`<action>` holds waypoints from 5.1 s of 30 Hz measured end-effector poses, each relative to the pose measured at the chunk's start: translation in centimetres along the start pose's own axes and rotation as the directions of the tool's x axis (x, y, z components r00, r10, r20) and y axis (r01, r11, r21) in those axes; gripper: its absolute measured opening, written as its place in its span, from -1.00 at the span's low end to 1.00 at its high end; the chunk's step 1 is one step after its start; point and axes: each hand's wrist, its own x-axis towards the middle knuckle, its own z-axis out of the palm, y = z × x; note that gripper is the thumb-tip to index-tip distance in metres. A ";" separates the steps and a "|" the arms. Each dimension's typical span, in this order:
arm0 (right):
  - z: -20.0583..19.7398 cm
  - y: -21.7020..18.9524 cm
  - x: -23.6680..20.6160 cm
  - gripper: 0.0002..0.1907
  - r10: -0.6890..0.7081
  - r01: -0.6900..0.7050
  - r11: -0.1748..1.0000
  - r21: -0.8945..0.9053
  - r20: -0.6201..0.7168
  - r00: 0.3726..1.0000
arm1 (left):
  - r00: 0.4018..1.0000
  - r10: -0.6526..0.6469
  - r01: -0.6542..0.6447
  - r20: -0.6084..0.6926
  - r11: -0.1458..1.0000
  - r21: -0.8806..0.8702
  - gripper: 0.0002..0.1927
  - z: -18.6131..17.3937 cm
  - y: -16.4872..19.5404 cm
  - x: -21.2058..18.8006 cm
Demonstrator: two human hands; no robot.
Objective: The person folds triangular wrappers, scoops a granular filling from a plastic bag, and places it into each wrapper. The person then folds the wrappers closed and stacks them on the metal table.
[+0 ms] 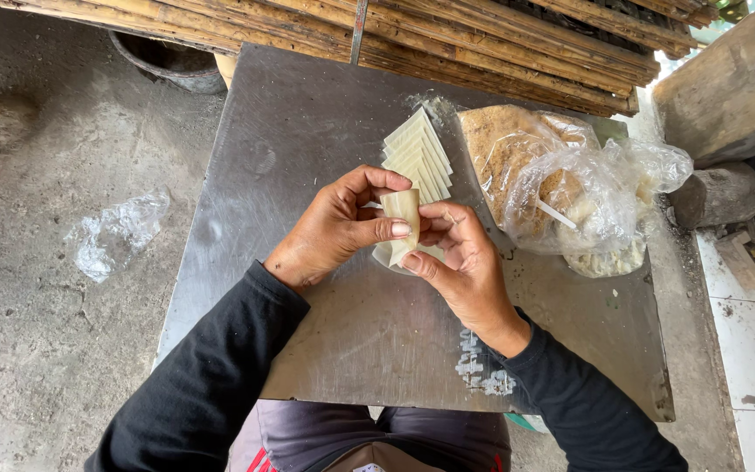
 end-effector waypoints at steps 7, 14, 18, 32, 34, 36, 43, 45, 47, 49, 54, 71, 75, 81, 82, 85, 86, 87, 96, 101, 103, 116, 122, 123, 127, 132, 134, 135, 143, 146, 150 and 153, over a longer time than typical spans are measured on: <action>0.3 -0.2 0.1 -0.47 0.145 -0.142 0.982 0.128 -0.015 0.989 | 0.998 -0.044 0.046 -0.045 0.998 0.031 -0.54 0.0 -0.8 0.3; 0.3 1.0 0.1 -0.66 0.190 -0.181 0.965 0.191 -0.030 0.981 | 0.996 -0.062 0.068 -0.060 0.992 0.103 -0.54 0.1 -1.0 0.2; -0.3 1.6 0.3 -0.71 0.189 -0.164 0.946 0.281 -0.065 0.980 | 0.999 -0.037 0.039 -0.027 0.996 0.080 -0.57 0.2 -0.6 0.3; -4.2 1.5 0.7 -0.91 0.127 -0.050 0.917 0.395 -0.171 0.977 | 0.989 -0.056 0.040 -0.137 0.992 -0.120 -0.71 -1.7 -0.1 0.3; -5.3 0.8 0.8 -0.88 0.127 -0.022 0.903 0.430 -0.216 0.968 | 0.981 -0.074 0.043 -0.181 0.985 -0.170 -0.74 -2.5 0.2 0.5; -6.5 0.2 0.8 -0.87 0.157 -0.028 0.905 0.424 -0.271 0.950 | 0.973 -0.087 0.042 -0.213 0.977 -0.207 -0.75 -3.1 0.5 0.7; -7.0 1.1 1.1 -0.92 -0.107 -0.046 0.914 -0.403 -0.348 0.931 | 0.958 -0.076 0.013 -0.277 0.975 -0.223 -0.73 -3.8 1.1 0.7; -5.7 1.8 0.5 -0.91 -0.246 0.040 0.668 -0.743 -0.169 0.954 | 0.950 -0.079 0.014 -0.301 0.977 -0.212 -0.73 -3.9 1.2 0.6; -4.0 2.3 -0.1 -0.89 -0.326 0.175 0.396 -0.901 0.040 0.944 | 0.950 -0.071 0.005 -0.306 0.978 -0.210 -0.72 -4.0 1.4 0.7; -2.4 2.7 -0.3 -0.85 -0.377 0.332 0.170 -0.928 0.250 0.892 | 0.946 -0.069 0.003 -0.316 0.979 -0.203 -0.71 -4.1 1.5 0.7; -0.7 1.6 -1.4 -0.75 -0.312 0.378 0.095 -0.921 0.333 0.890 | 0.940 -0.076 0.014 -0.333 0.982 -0.186 -0.72 -4.1 1.5 0.7; 1.0 -0.1 -2.3 -0.74 -0.272 0.453 0.090 -0.887 0.416 0.868 | 0.954 -0.055 0.007 -0.296 0.987 -0.161 -0.72 -3.9 1.5 0.6; 0.9 0.2 -2.3 -0.75 -0.272 0.466 0.086 -0.881 0.429 0.861 | 0.953 -0.061 0.017 -0.297 0.989 -0.147 -0.71 -3.7 1.1 0.6; -0.3 0.1 -1.0 -0.66 -0.312 0.408 0.351 -0.843 0.305 0.900 | 0.971 -0.025 0.003 -0.237 0.996 -0.093 -0.69 -3.0 0.1 0.7; -0.5 0.0 -0.7 -0.66 -0.348 0.394 0.421 -0.817 0.255 0.902 | 0.977 -0.019 0.000 -0.214 0.996 -0.085 -0.69 -2.8 -0.1 0.6; -0.8 -0.2 -0.5 -0.68 -0.207 0.157 0.800 -0.579 -0.021 0.978 | 0.990 -0.004 -0.002 -0.144 0.999 -0.043 -0.69 -1.7 -0.5 0.5; -0.7 -0.2 -0.4 -0.65 -0.174 0.150 0.882 -0.446 -0.013 0.985 | 0.992 -0.007 0.005 -0.124 1.000 -0.017 -0.68 -1.3 -0.6 0.4; -0.5 -0.1 -0.3 -0.63 -0.144 0.137 0.944 -0.302 -0.001 0.990 | 0.995 -0.010 0.011 -0.103 1.000 0.010 -0.67 -0.9 -0.7 0.3; 0.1 0.2 -0.3 -0.72 -0.004 -0.012 0.979 -0.204 -0.080 0.997 | 0.989 0.133 -0.115 -0.064 0.967 0.229 -0.52 1.5 -0.5 -0.5; -0.7 1.1 -0.7 -0.83 0.045 -0.076 0.970 -0.231 -0.136 0.990 | 0.994 0.095 -0.075 -0.052 0.952 0.295 -0.55 1.7 -0.5 -0.4; -1.0 1.6 -0.7 -0.85 0.035 -0.056 0.986 -0.158 -0.130 0.991 | 0.997 0.058 -0.043 -0.048 0.960 0.276 -0.58 1.4 -0.6 -0.3; -6.0 -0.4 0.6 -0.87 0.149 -0.036 0.915 0.401 -0.255 0.955 | 0.946 -0.046 0.060 -0.320 0.998 0.035 -0.82 -2.0 0.2 0.5; -7.4 -0.6 0.7 -0.86 0.146 -0.019 0.906 0.422 -0.272 0.951 | 0.933 0.011 -0.008 -0.360 1.000 0.009 -0.82 -2.9 0.2 0.6; -7.5 -0.5 0.7 -0.86 0.149 -0.018 0.908 0.418 -0.282 0.948 | 0.925 0.021 -0.024 -0.378 1.000 -0.003 -0.81 -3.1 0.2 0.7; -7.8 0.2 0.9 -0.86 0.145 -0.016 0.930 0.366 -0.327 0.934 | 0.899 0.062 -0.046 -0.433 0.998 0.047 -0.80 -4.0 0.0 0.8; -6.3 1.1 0.5 -0.89 -0.230 0.041 0.841 -0.540 -0.288 0.930 | 0.871 0.093 -0.029 -0.483 0.990 0.138 -0.79 -4.4 -0.1 1.0; -4.8 1.2 -0.2 -0.87 -0.385 0.168 0.502 -0.848 -0.045 0.922 | 0.872 0.079 -0.018 -0.484 0.991 0.130 -0.79 -4.3 -0.1 1.0; -3.9 1.2 -0.5 -0.84 -0.434 0.270 0.304 -0.913 0.120 0.893 | 0.872 0.072 -0.011 -0.485 0.992 0.127 -0.78 -4.3 -0.1 1.0; 1.3 -1.5 -2.9 -0.74 -0.263 0.433 0.070 -0.899 0.402 0.877 | 0.862 0.071 0.003 -0.503 0.989 0.145 -0.74 -4.2 0.5 0.9; 1.8 -2.2 -3.0 -0.74 -0.247 0.448 0.070 -0.891 0.420 0.873 | 0.862 0.066 0.014 -0.502 0.988 0.155 -0.74 -4.1 0.7 0.8; 2.2 -2.3 -3.3 -0.75 -0.231 0.459 0.054 -0.887 0.436 0.870 | 0.859 0.068 0.027 -0.507 0.984 0.178 -0.74 -4.0 0.8 0.8; 2.3 -2.2 -3.6 -0.75 -0.220 0.468 0.049 -0.883 0.447 0.867 | 0.860 0.071 0.024 -0.506 0.984 0.179 -0.75 -4.0 0.7 0.8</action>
